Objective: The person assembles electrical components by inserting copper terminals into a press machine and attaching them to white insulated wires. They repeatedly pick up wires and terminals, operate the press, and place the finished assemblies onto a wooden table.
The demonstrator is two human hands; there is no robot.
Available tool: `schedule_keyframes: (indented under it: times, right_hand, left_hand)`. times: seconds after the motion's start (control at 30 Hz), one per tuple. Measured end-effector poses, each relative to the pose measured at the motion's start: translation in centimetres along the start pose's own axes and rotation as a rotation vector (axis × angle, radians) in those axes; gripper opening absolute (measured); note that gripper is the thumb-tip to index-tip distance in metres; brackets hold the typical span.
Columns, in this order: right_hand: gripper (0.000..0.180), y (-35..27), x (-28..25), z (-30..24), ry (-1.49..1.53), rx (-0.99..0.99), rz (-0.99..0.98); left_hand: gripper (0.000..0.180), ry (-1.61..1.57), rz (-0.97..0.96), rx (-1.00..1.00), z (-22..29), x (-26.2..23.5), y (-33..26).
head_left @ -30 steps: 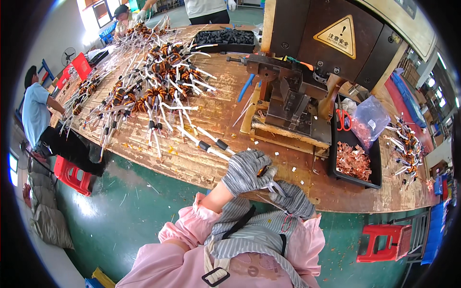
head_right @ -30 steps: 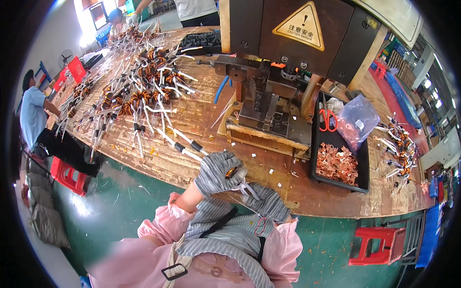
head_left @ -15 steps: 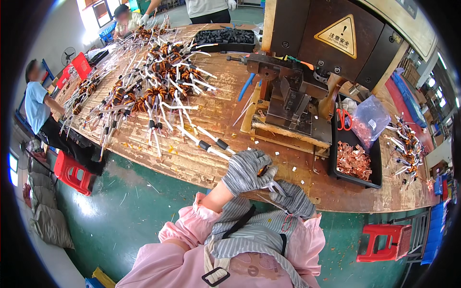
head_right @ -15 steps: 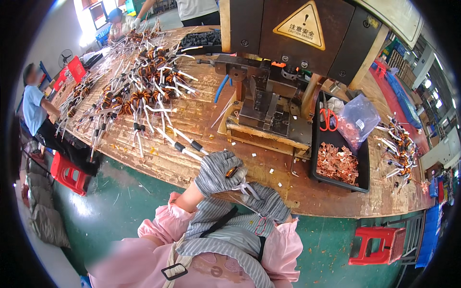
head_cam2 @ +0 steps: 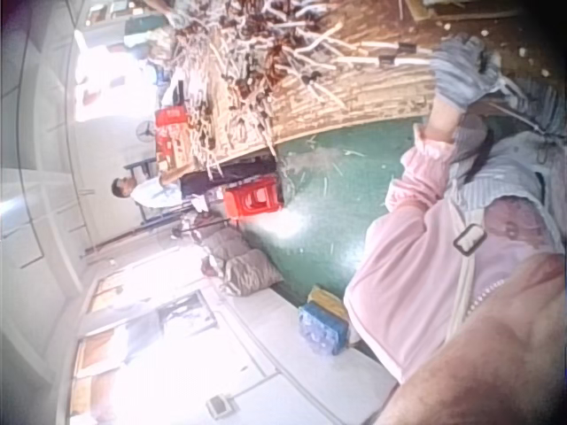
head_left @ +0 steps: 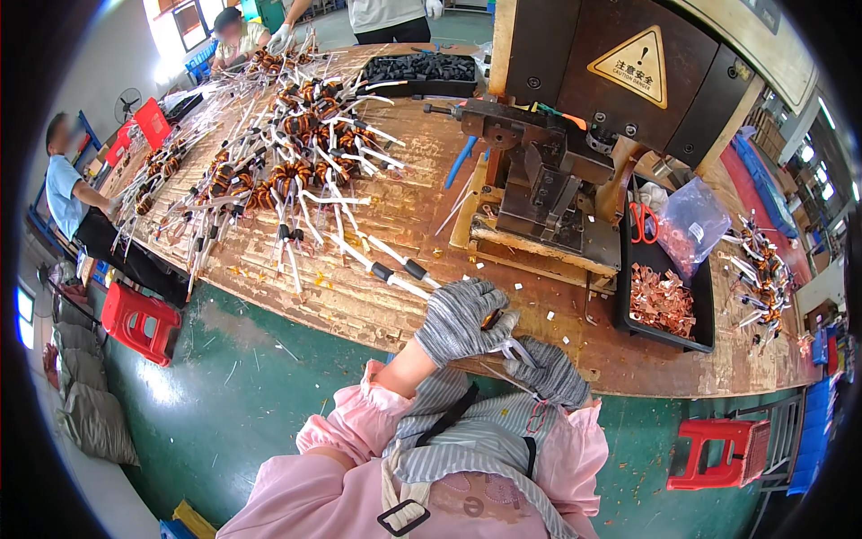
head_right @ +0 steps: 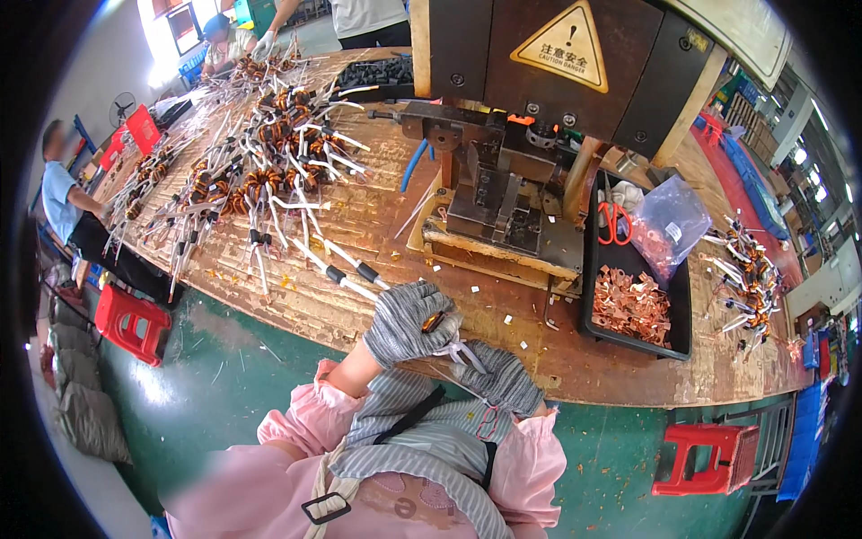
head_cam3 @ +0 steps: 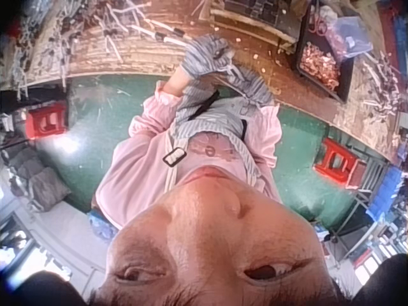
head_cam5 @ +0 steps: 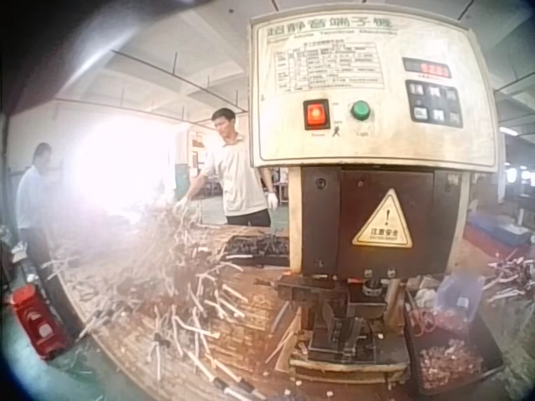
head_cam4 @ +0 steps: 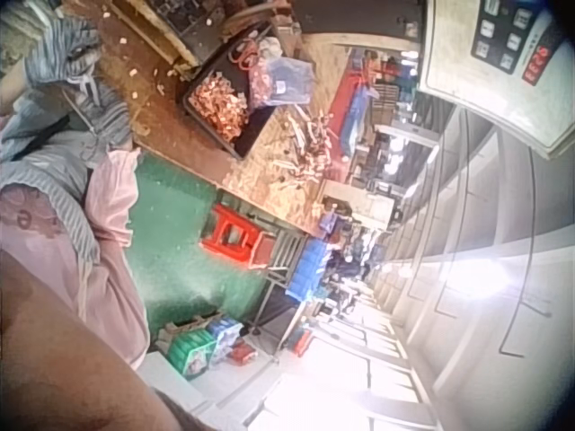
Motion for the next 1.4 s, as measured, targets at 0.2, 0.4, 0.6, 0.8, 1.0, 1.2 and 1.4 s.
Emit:
schedule_keyframes:
  times: [0.2,0.4,0.6,0.8,1.0,1.2,1.4]
  right_hand:
    - [0.038,-0.03,0.12,0.37,0.054,-0.018,0.010]
    - [0.038,-0.03,0.08,0.09,0.041,0.004,0.006]
    - [0.040,-0.06,0.00,-0.09,0.025,0.007,0.000]
    - [0.039,-0.04,-0.02,0.03,0.011,-0.014,0.004]
    - [0.039,-0.10,-0.02,-0.10,0.027,0.007,0.001]
    - [0.039,-0.05,0.06,-0.01,0.036,-0.009,0.004]
    - [0.038,-0.05,0.11,0.34,0.037,-0.020,0.012]
  left_hand:
    - [0.023,-0.007,-0.007,-0.007,0.01,-0.02,-0.03]
    - [0.024,-0.013,-0.015,-0.005,-0.04,-0.03,-0.04]
    - [0.023,-0.024,-0.010,-0.013,0.05,-0.09,-0.01]
    - [0.023,-0.012,-0.012,-0.009,0.03,-0.06,-0.01]
    - [0.022,-0.003,-0.011,-0.009,0.06,-0.02,0.04]
    - [0.022,-0.005,-0.016,-0.017,0.00,-0.04,-0.05]
    - [0.022,-0.007,-0.018,-0.015,-0.05,0.03,-0.09]
Point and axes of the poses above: each hand's wrist, its own y-axis towards the middle knuckle, its own x-axis out of the palm, z = x × y, the point moved 1 cm from there along y, towards the middle knuckle, and after that the axes turned 4 degrees about y, right-handed, at the moved point
